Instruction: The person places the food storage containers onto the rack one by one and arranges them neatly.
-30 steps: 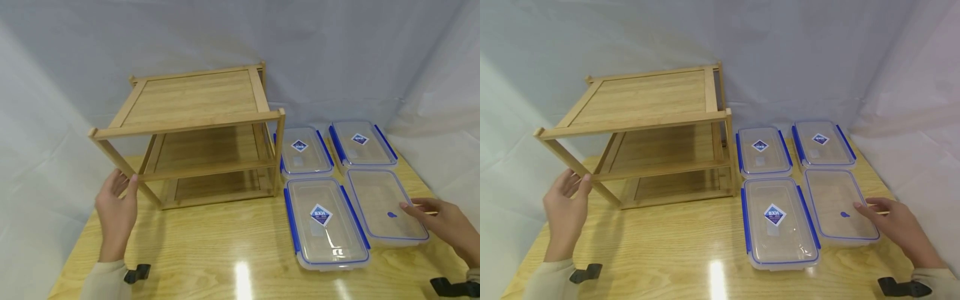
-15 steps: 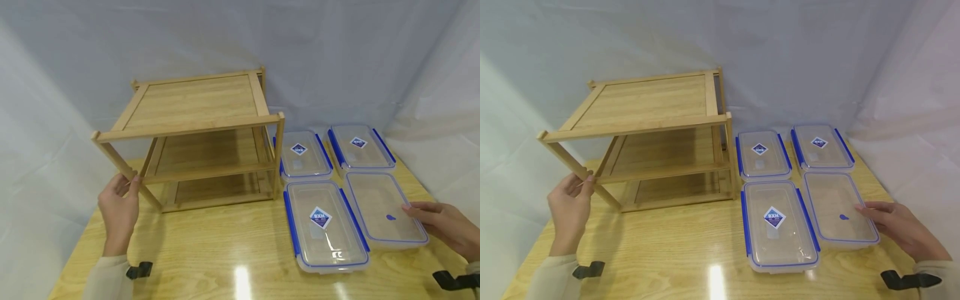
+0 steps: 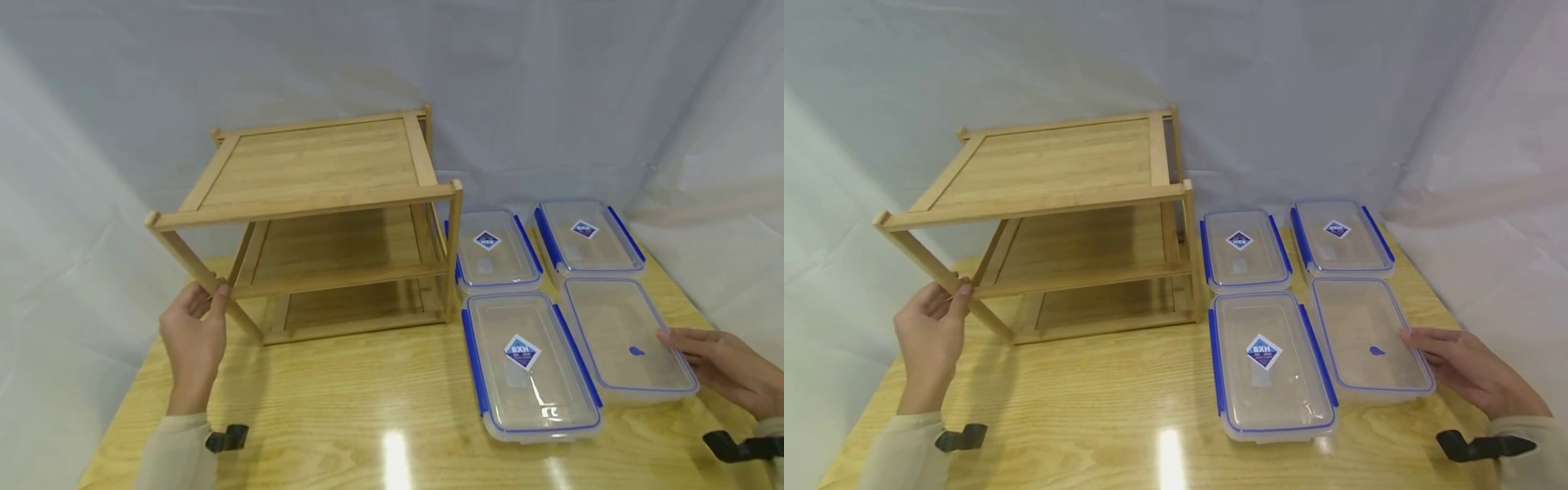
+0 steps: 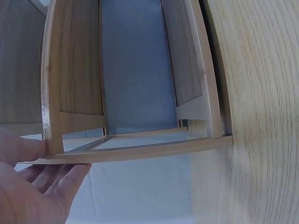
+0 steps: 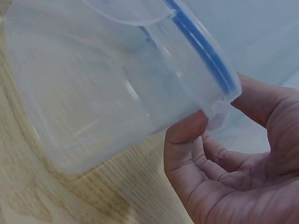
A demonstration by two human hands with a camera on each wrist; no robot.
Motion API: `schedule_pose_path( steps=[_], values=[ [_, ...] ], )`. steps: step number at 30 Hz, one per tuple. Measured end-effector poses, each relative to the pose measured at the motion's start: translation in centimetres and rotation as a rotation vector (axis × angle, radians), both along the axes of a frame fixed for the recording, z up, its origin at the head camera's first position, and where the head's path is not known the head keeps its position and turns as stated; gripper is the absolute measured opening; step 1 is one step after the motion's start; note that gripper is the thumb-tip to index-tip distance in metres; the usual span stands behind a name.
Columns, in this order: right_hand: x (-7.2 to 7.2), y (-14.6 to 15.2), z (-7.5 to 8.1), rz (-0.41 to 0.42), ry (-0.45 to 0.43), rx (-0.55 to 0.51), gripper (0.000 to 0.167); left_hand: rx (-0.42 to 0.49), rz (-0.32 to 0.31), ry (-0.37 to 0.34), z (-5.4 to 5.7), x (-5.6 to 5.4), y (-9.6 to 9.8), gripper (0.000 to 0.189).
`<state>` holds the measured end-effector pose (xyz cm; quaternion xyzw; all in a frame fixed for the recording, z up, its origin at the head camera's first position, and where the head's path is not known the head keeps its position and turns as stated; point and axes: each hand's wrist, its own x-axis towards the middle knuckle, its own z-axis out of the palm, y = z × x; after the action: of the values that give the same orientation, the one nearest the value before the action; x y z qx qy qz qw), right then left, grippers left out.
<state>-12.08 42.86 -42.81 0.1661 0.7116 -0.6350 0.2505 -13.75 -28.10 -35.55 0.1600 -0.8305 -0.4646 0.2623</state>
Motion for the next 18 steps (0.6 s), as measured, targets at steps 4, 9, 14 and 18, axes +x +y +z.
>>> schedule_pose_path(
  steps=[4, 9, 14, 18],
  values=[
    [-0.06, -0.02, 0.09, -0.003, -0.001, -0.097, 0.015, 0.014, 0.003, -0.017, 0.07, 0.1, -0.12, 0.031],
    [-0.14, 0.14, 0.29, -0.002, -0.005, -0.189, 0.023, 0.024, 0.008, -0.026, 0.12, 0.16, -0.21, 0.032],
    [-0.28, 0.24, 0.29, -0.001, 0.006, -0.184, 0.022, 0.004, 0.01, -0.014, 0.08, 0.23, -0.26, 0.032],
    [-0.11, 0.36, 0.23, -0.005, 0.027, -0.182, 0.022, 0.0, 0.015, -0.005, 0.14, 0.27, -0.21, 0.032]
  ],
)
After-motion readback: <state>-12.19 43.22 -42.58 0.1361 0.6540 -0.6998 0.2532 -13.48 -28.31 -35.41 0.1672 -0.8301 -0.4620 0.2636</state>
